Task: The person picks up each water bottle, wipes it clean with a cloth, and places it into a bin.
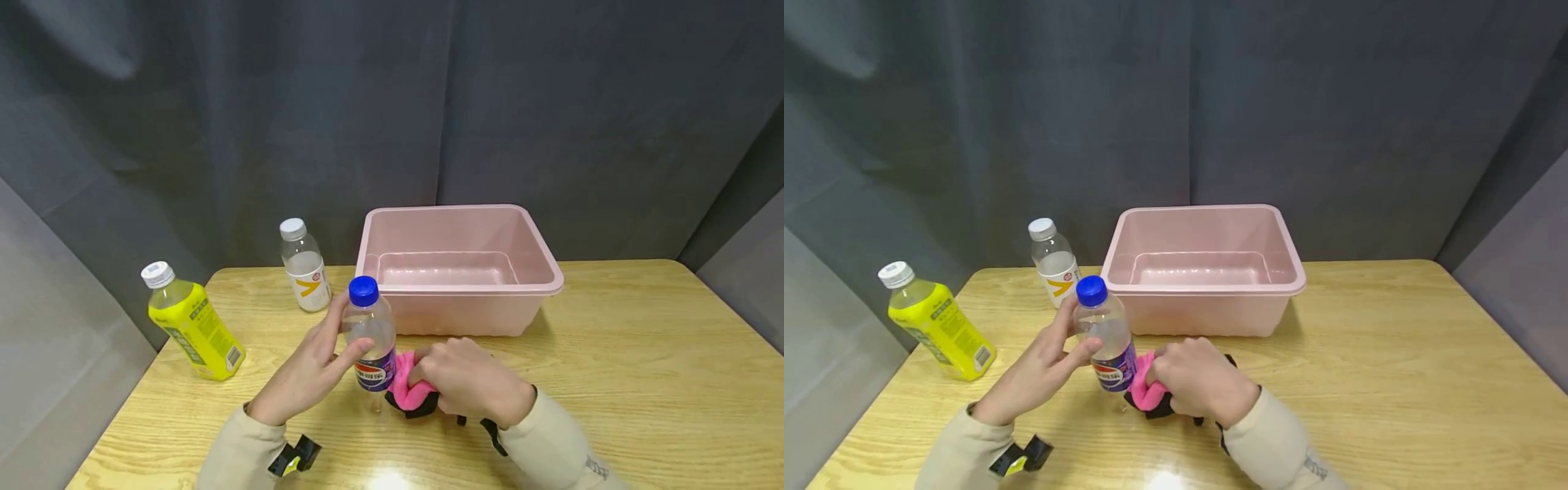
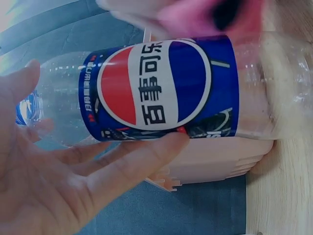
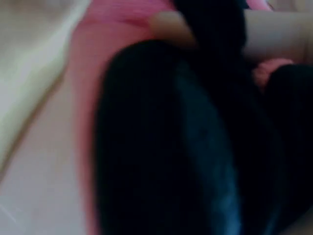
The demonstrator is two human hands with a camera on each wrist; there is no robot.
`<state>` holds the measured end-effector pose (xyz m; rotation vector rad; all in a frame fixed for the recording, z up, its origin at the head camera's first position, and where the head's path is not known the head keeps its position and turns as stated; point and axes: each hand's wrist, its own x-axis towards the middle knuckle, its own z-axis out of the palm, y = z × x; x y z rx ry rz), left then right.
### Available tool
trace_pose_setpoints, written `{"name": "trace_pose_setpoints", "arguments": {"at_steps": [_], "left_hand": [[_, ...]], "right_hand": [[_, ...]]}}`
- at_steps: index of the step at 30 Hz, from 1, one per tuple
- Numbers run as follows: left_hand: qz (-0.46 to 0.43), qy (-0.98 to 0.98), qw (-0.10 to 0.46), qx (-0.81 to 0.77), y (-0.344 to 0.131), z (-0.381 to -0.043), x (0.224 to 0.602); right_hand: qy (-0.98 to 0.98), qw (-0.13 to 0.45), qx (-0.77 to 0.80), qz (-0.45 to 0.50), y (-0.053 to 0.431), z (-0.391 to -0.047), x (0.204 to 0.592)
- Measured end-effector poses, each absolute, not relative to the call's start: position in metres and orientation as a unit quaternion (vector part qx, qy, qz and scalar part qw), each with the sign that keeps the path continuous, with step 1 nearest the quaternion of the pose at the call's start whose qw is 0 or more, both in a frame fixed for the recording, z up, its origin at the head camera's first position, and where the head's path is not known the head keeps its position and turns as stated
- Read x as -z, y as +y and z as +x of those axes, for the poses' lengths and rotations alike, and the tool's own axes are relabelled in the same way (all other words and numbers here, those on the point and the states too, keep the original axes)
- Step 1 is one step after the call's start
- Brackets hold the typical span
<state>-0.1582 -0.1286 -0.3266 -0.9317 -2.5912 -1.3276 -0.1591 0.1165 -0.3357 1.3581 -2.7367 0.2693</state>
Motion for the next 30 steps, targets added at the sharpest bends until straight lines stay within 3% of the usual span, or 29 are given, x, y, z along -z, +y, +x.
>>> {"name": "trace_pose_setpoints", "arguments": {"at_steps": [6, 16, 20, 30], "left_hand": [[-0.310, -0.847, 0.039, 0.431, -0.126, -0.159, 0.326], [-0.299, -0.848, 0.036, 0.436, -0.128, -0.159, 0.327], [-0.304, -0.844, 0.040, 0.440, -0.129, -0.160, 0.328], [-0.302, -0.845, 0.033, 0.440, -0.129, -0.160, 0.328]], "right_hand": [[-0.912, -0.012, -0.055, 0.406, 0.112, -0.157, 0.347], [-0.909, -0.016, -0.052, 0.413, 0.111, -0.160, 0.346], [-0.897, 0.038, -0.081, 0.433, 0.118, -0.161, 0.335], [-0.822, 0.269, -0.204, 0.459, 0.125, -0.156, 0.310]]}}
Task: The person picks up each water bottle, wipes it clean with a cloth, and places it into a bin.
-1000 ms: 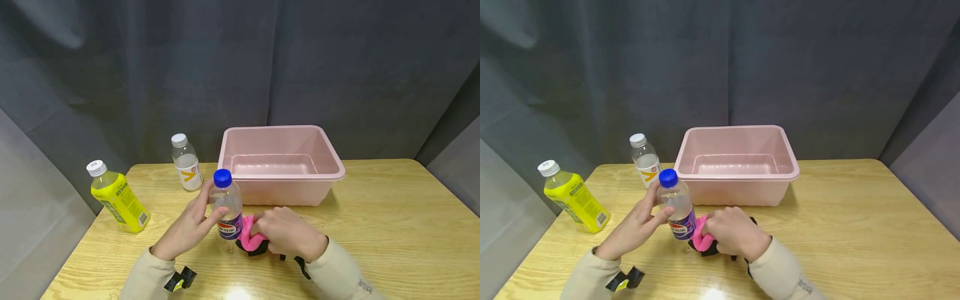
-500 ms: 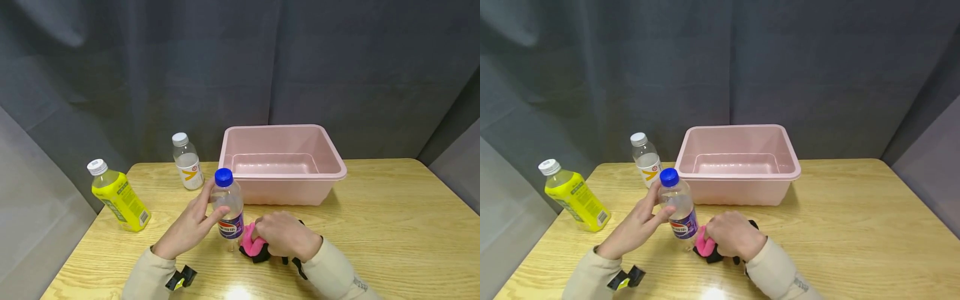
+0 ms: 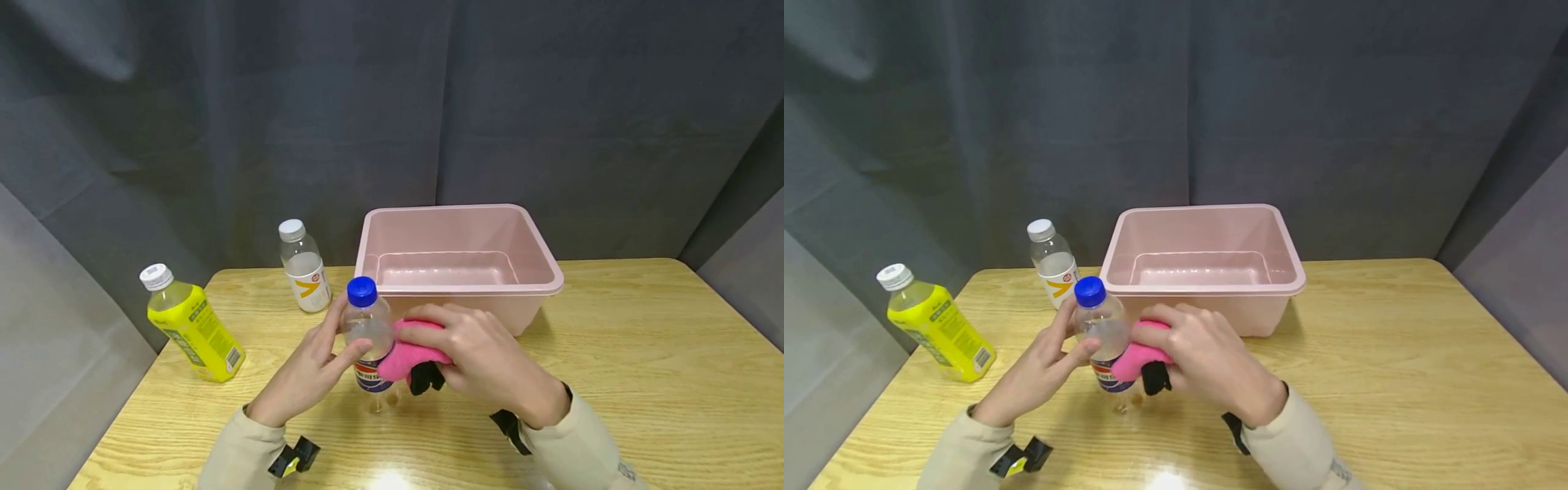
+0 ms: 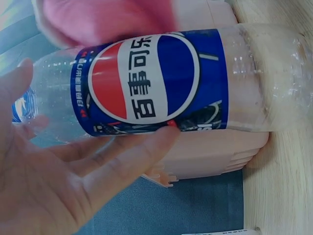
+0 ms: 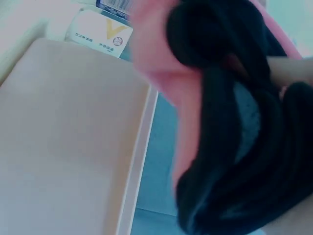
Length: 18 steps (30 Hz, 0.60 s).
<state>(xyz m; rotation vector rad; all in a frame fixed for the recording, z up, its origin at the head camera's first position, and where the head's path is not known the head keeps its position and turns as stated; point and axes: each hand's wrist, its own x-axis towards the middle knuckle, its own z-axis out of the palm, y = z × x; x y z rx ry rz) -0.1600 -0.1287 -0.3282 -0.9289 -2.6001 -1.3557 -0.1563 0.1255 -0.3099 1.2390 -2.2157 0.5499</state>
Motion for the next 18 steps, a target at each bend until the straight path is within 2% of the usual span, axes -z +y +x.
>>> {"name": "trace_pose_setpoints", "arguments": {"at_steps": [6, 10, 14, 18], "left_hand": [[-0.303, -0.844, 0.040, 0.440, -0.1290, -0.1598, 0.3286], [-0.317, -0.839, 0.048, 0.439, -0.1283, -0.1605, 0.3289], [-0.322, -0.838, 0.048, 0.439, -0.1275, -0.1610, 0.3284], [-0.313, -0.841, 0.044, 0.439, -0.1278, -0.1604, 0.3283]], "right_hand": [[-0.776, 0.361, -0.278, 0.436, 0.1246, -0.1555, 0.3036], [-0.745, 0.403, -0.348, 0.402, 0.1247, -0.1549, 0.3011], [-0.729, 0.410, -0.387, 0.389, 0.1253, -0.1545, 0.3002], [-0.740, 0.394, -0.374, 0.397, 0.1259, -0.1546, 0.3000]]}}
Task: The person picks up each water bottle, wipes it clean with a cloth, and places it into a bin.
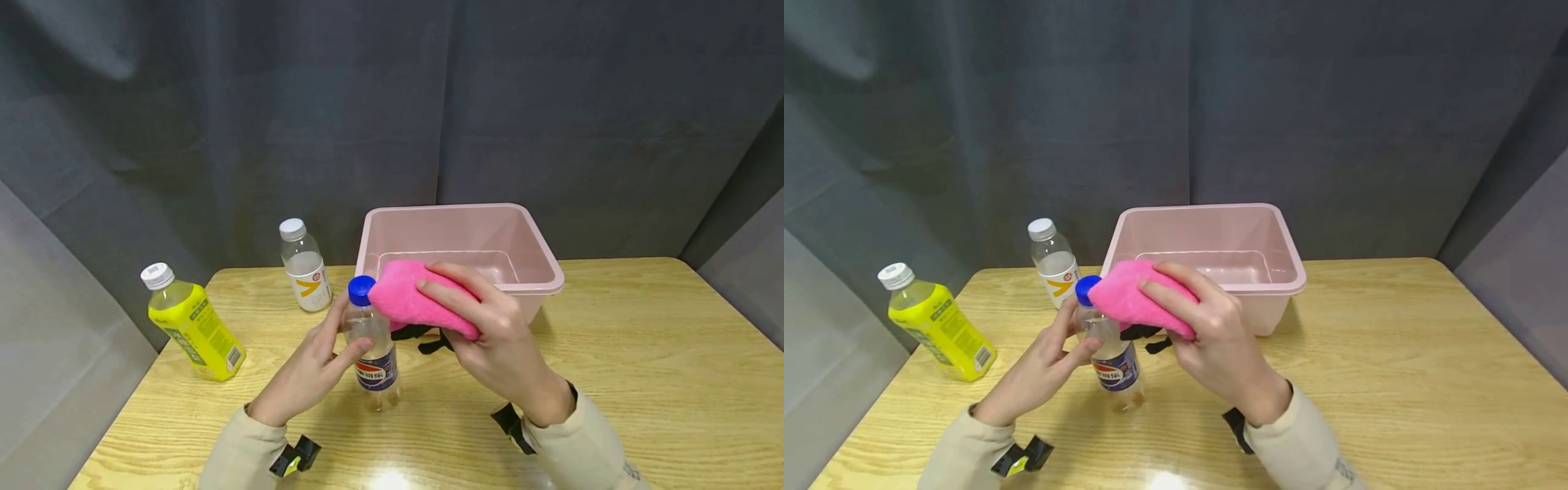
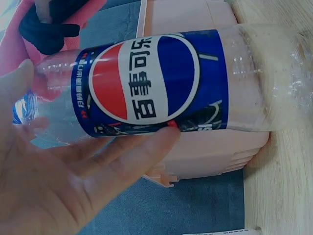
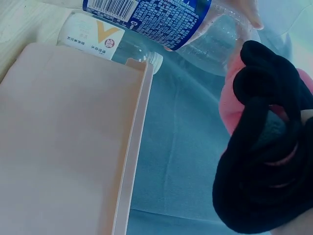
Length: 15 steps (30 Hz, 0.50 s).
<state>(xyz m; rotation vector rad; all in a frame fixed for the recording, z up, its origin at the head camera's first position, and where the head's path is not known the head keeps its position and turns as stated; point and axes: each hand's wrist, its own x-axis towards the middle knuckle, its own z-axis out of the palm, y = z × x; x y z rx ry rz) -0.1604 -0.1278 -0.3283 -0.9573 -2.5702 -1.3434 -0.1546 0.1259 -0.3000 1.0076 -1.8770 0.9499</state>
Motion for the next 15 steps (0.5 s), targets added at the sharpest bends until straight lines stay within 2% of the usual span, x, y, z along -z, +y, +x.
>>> {"name": "trace_pose_setpoints", "arguments": {"at_steps": [7, 15], "left_hand": [[-0.305, -0.843, 0.037, 0.441, -0.1282, -0.1608, 0.3276], [-0.310, -0.840, 0.041, 0.444, -0.1281, -0.1603, 0.3283]], "right_hand": [[-0.764, 0.377, -0.320, 0.415, 0.1267, -0.1548, 0.2987], [-0.805, 0.311, -0.235, 0.447, 0.1328, -0.1554, 0.3009]]}}
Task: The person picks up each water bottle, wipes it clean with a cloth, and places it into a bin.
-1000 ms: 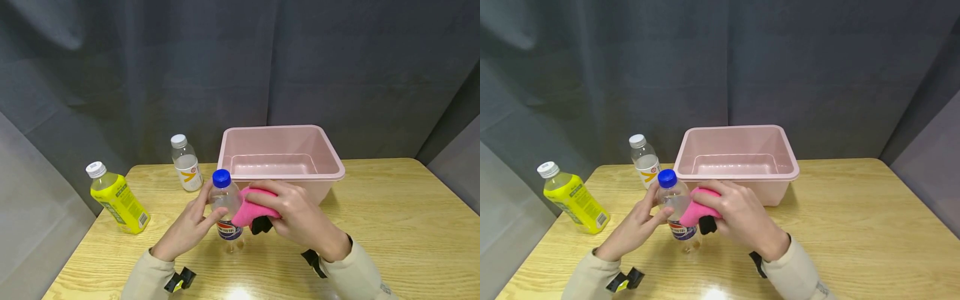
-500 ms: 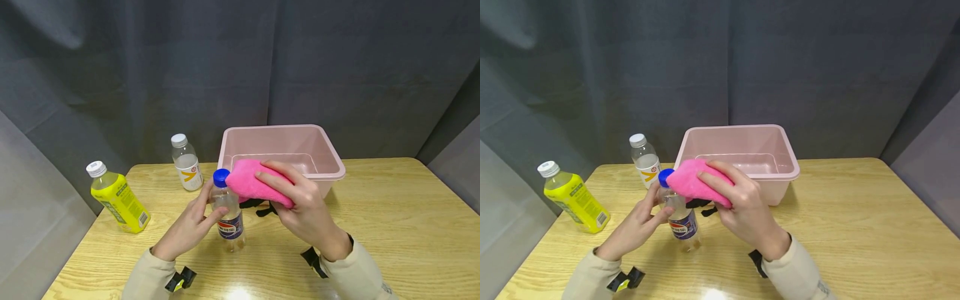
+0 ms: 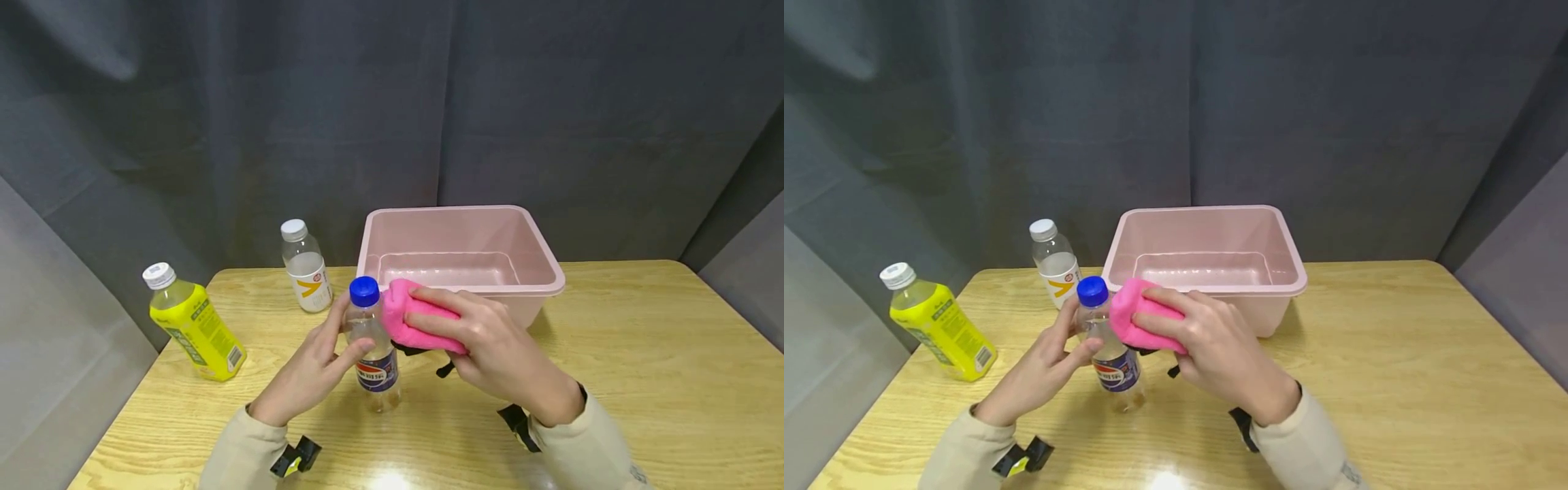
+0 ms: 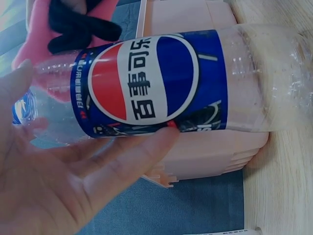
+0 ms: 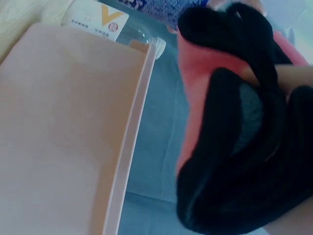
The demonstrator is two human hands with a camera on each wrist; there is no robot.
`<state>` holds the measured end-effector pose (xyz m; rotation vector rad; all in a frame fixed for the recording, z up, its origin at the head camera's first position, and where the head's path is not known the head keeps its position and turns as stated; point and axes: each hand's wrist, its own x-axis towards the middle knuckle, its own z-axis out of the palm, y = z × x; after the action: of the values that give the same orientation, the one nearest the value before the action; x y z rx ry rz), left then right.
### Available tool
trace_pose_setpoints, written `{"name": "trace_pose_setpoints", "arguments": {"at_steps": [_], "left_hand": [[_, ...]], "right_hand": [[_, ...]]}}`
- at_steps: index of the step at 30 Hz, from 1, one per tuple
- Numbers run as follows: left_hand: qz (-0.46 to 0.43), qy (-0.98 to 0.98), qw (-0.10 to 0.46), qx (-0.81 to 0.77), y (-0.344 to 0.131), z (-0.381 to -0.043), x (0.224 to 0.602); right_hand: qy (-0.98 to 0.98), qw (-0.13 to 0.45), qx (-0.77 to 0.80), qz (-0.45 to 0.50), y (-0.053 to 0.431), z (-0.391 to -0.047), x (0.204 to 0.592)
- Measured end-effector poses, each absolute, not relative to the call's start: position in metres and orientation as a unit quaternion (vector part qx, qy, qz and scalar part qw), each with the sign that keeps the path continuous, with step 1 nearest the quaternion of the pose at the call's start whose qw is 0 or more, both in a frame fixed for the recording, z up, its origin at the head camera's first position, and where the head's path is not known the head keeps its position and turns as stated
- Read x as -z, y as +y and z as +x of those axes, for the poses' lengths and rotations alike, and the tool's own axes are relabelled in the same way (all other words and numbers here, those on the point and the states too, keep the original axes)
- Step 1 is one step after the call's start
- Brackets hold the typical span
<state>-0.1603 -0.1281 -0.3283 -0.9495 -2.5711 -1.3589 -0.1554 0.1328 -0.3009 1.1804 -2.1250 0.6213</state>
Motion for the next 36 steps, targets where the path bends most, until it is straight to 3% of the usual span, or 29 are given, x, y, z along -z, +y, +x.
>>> {"name": "trace_pose_setpoints", "arguments": {"at_steps": [6, 15, 18, 27, 32, 36], "left_hand": [[-0.307, -0.841, 0.042, 0.443, -0.128, -0.160, 0.329], [-0.300, -0.846, 0.043, 0.439, -0.128, -0.159, 0.329], [-0.296, -0.847, 0.038, 0.440, -0.127, -0.159, 0.328], [-0.290, -0.850, 0.028, 0.439, -0.126, -0.159, 0.326], [-0.292, -0.849, 0.030, 0.439, -0.127, -0.159, 0.327], [-0.296, -0.848, 0.034, 0.438, -0.127, -0.159, 0.328]], "right_hand": [[-0.835, 0.233, -0.176, 0.466, 0.137, -0.156, 0.304], [-0.887, 0.025, -0.094, 0.452, 0.118, -0.159, 0.331], [-0.900, -0.011, -0.061, 0.432, 0.111, -0.159, 0.342], [-0.895, 0.004, -0.058, 0.443, 0.111, -0.159, 0.345], [-0.879, 0.066, -0.100, 0.461, 0.117, -0.161, 0.334], [-0.858, 0.147, -0.152, 0.468, 0.121, -0.160, 0.325]]}}
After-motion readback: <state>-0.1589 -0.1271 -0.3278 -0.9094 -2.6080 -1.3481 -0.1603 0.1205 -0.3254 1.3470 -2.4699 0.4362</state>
